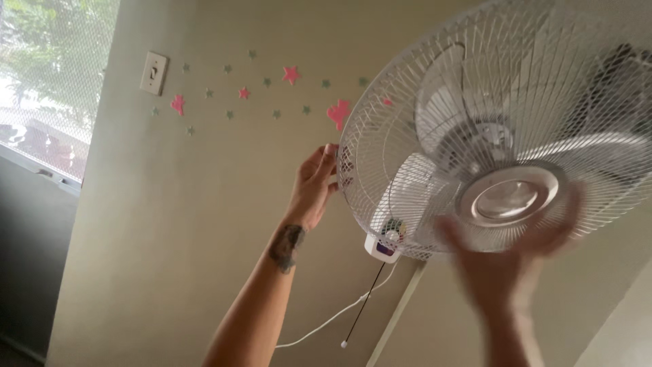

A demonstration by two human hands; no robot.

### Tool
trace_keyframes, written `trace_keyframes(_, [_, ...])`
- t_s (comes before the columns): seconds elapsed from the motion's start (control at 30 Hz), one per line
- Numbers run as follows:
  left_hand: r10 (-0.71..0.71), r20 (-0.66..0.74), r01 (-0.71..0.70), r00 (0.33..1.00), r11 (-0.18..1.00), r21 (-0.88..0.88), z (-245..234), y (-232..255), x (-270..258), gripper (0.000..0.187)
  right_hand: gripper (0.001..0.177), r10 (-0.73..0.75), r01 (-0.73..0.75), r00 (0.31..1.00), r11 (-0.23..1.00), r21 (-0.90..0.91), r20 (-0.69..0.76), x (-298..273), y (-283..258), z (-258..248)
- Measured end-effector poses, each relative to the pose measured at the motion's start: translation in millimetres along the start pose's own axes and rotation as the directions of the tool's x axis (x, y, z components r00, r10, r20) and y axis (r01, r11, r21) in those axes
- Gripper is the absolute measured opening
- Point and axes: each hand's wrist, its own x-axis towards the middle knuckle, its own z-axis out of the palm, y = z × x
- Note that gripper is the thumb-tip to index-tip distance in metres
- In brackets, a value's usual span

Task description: The person reassembles a wall-mounted electric fan by attaching the fan blades to the motor hub, securing them with a plastic nut, and then fitting the front wire cage over the blades.

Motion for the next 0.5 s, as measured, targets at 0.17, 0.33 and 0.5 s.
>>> trace_keyframes(0.17, [-0.123, 0.183, 0.170, 0.975, 0.949, -0.264, 0, -6, 5, 0.061, 0.134, -0.211, 0.190, 0.977, 0.913, -0.361, -0.018, 5, -39, 63])
trace_keyframes(0.33, [-0.114, 0.348, 0.230, 0.930, 0.922, -0.312, 1, -17, 16, 0.086, 0.135, -0.211, 0.177, 0.977, 0.878, -0.444, -0.029, 10, -38, 65])
trace_keyframes(0.5, [-0.115, 0.385, 0.264, 0.916, 0.894, -0.362, -2, -28, 29, 0.090, 0.132, -0.234, 0.185, 0.971, 0.864, -0.468, -0.047, 6, -30, 72])
